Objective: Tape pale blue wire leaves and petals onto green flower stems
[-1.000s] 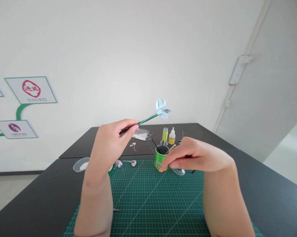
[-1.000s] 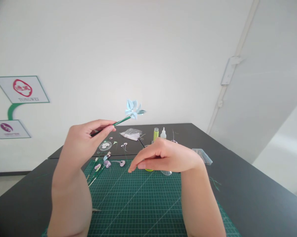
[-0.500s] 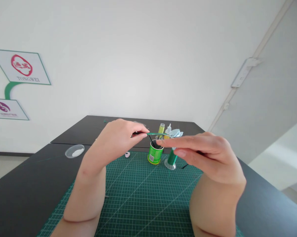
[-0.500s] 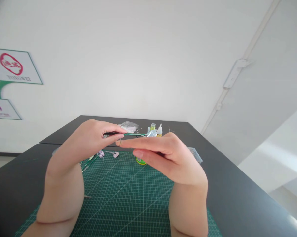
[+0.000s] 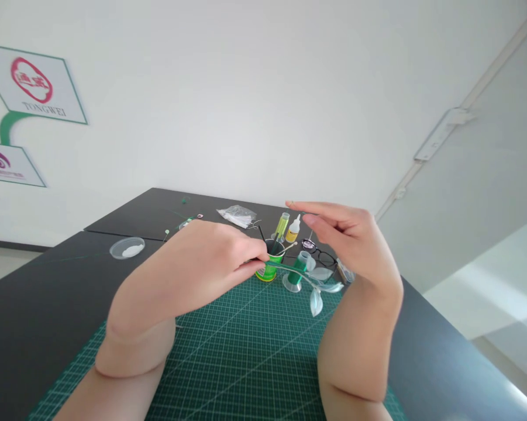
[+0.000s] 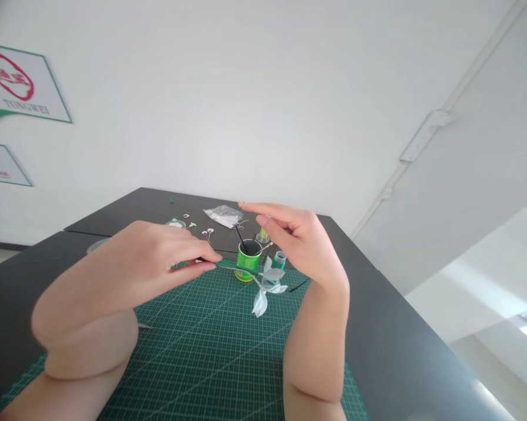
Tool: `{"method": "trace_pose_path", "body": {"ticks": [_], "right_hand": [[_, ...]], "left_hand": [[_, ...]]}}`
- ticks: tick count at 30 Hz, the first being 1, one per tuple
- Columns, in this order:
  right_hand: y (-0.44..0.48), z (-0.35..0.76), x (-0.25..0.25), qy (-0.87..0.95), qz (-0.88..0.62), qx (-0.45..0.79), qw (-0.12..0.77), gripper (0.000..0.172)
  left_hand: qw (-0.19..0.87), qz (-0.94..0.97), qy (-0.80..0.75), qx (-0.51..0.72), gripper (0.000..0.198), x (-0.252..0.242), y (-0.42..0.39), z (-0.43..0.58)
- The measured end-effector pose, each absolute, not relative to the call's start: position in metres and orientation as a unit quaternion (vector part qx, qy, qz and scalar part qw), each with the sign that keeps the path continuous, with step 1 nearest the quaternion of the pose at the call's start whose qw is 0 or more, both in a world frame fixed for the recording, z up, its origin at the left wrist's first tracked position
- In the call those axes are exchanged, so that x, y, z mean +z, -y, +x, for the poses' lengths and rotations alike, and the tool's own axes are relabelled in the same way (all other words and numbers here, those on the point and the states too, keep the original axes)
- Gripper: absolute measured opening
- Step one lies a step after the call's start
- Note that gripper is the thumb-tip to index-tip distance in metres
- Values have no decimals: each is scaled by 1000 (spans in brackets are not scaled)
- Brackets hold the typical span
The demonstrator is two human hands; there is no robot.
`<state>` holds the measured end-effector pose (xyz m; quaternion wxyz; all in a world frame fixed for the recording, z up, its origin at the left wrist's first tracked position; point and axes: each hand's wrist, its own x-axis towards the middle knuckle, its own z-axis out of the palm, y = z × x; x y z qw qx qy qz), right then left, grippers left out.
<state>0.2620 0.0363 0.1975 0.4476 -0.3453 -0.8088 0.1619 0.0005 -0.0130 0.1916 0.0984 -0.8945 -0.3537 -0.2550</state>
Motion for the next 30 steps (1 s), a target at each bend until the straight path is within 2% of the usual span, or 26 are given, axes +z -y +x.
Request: {"method": "trace_pose_path", "body": {"ticks": [8,14,23,30], "right_hand": [[-61,251,192,809,-326,279,402,32],[-68,248,187,805,-309,325,387,32],[-64,244,191,875,-255,249,328,30],[-53,245,192,884,-241,275,293,32]], "left_hand": [[102,-886,344,-296,19,195,16,6],[149,-854,347,-359,18,200,23,6],[178,-744,422,-487,21,203,20,8],[153,-719,441,-515,20,203,13,3]]}}
